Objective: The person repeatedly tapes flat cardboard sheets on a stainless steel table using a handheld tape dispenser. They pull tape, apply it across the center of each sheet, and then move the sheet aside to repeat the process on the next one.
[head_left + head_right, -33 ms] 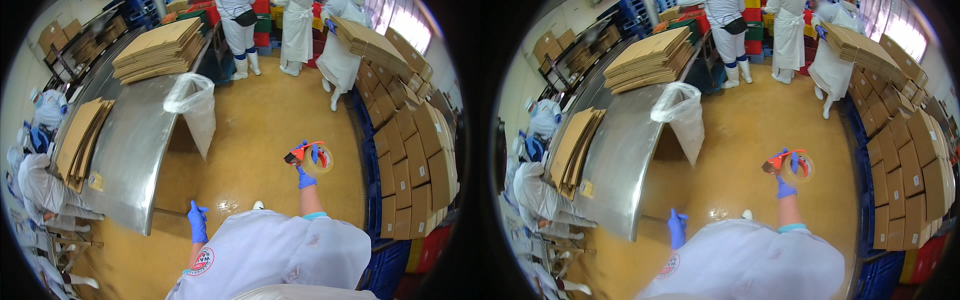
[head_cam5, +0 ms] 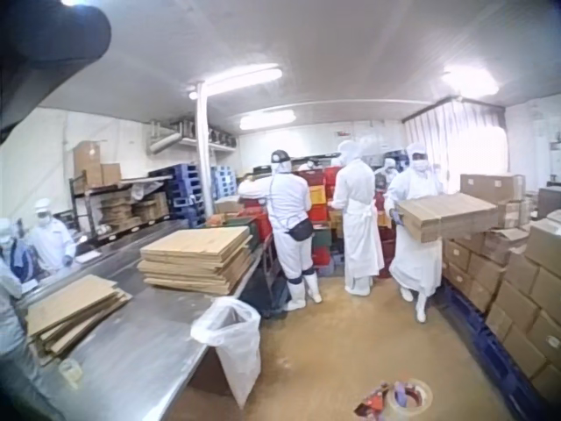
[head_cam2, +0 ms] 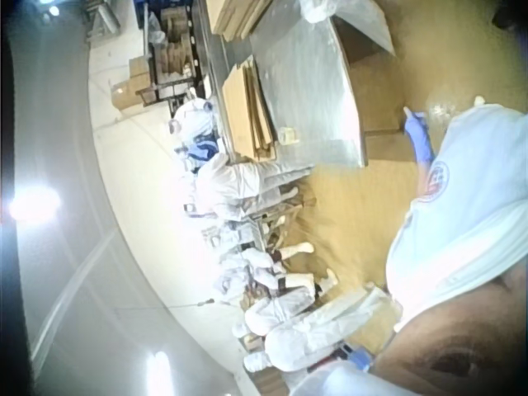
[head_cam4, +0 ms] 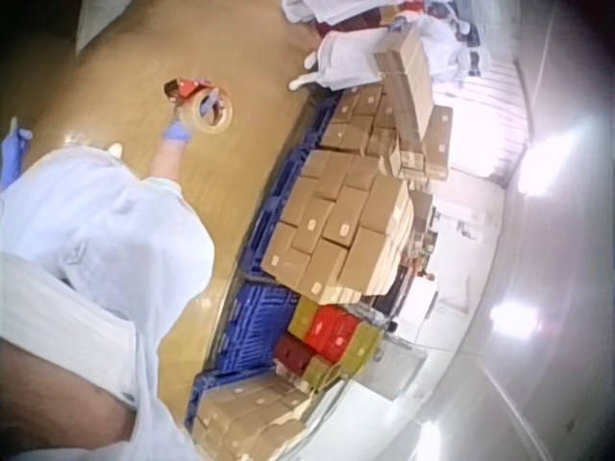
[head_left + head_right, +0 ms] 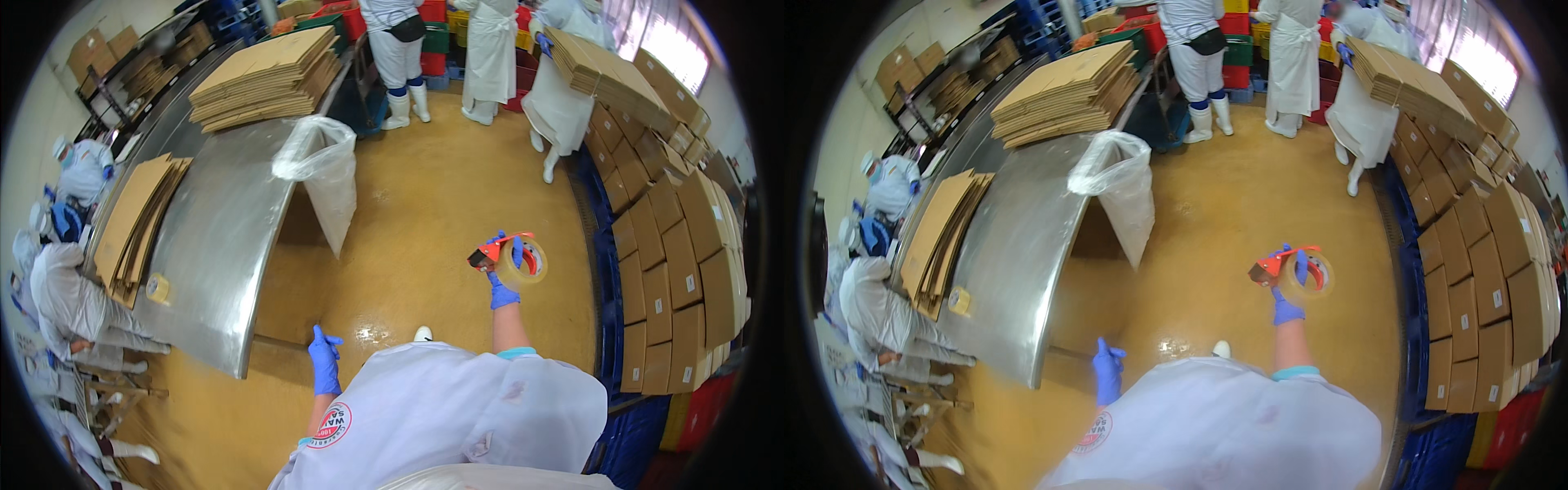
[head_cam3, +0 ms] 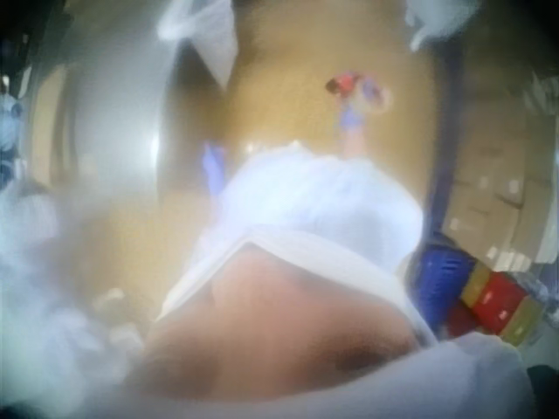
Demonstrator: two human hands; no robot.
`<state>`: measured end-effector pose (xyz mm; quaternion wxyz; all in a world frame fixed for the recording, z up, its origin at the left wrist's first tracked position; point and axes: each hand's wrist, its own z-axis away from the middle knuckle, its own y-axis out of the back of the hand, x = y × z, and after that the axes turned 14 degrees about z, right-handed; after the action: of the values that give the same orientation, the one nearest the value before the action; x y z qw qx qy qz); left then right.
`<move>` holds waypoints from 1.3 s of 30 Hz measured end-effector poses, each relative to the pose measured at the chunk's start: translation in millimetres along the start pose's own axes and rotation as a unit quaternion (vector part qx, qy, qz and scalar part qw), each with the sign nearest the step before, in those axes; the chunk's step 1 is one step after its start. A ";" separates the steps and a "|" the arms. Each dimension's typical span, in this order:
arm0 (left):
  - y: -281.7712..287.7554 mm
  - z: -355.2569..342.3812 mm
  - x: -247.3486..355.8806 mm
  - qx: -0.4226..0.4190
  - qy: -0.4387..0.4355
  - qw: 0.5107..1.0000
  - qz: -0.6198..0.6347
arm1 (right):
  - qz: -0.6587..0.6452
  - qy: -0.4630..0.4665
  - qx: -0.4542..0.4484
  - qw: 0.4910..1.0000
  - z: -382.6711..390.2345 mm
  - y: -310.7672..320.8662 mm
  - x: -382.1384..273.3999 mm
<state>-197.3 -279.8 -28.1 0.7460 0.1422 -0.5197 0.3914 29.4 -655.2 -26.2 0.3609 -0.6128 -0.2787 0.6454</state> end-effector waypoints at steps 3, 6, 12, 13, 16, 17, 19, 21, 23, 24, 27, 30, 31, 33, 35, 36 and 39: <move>16.7 21.8 -9.5 -0.006 0.005 1.000 0.007 | 0.031 0.055 0.082 0.995 56.7 -55.6 -6.4; 27.1 46.0 -17.7 -0.019 0.025 0.999 0.010 | 0.066 0.056 0.107 0.990 69.0 -20.2 2.5; 96.9 72.2 -109.5 -0.032 0.148 0.988 0.024 | 0.039 -0.150 0.043 0.987 96.0 17.5 19.2; 134.2 73.1 -145.9 -0.196 0.042 0.928 -0.315 | 0.072 -0.160 0.017 0.984 99.1 20.4 26.3; 232.1 86.0 -259.5 -0.264 -0.061 0.695 -0.666 | 0.131 -0.197 -0.036 0.971 114.5 46.3 54.7; 260.4 89.4 -294.2 -0.226 0.073 0.713 -0.660 | 0.127 -0.207 -0.048 0.969 116.2 59.1 62.1; 293.0 109.3 -310.2 -0.181 0.164 0.703 -0.668 | 0.148 -0.231 -0.080 0.958 122.6 60.4 76.1; 320.5 145.8 -310.4 -0.126 0.168 0.708 -0.675 | 0.202 -0.266 -0.117 0.935 159.3 1.2 83.2; 332.2 154.9 -314.7 -0.116 0.150 0.718 -0.669 | 0.257 -0.296 -0.146 0.908 186.9 -40.8 83.5; 332.9 157.4 -311.4 -0.121 0.135 0.720 -0.670 | 0.264 -0.309 -0.148 0.901 171.9 -22.6 97.9; 291.8 162.1 -259.8 0.028 0.127 0.829 -0.545 | 0.294 -0.322 -0.140 0.889 163.0 -30.8 121.3; 250.9 171.2 -197.3 -0.062 0.038 0.786 -0.613 | 0.272 -0.359 -0.132 0.883 166.0 -40.7 125.5; 240.6 169.6 -189.5 0.007 0.068 0.870 -0.488 | 0.275 -0.369 -0.131 0.878 164.8 -40.4 126.5; 212.6 168.9 -172.3 0.147 0.120 0.962 -0.197 | 0.271 -0.362 -0.115 0.884 162.3 -31.3 132.9; 210.4 165.5 -168.9 0.146 0.119 0.976 -0.114 | 0.273 -0.337 -0.087 0.897 160.0 -18.5 137.8; 210.5 162.2 -169.0 0.145 0.117 0.980 -0.072 | 0.273 -0.316 -0.066 0.906 158.4 -9.4 138.6; 226.0 146.2 -179.2 0.135 0.113 0.984 0.010 | 0.265 -0.267 -0.010 0.926 151.6 20.8 138.5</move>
<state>-487.3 -300.9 -169.7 0.7699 0.1911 -0.3764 0.4787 -122.1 -543.1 -110.4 0.0822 -0.4729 -0.1987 0.8545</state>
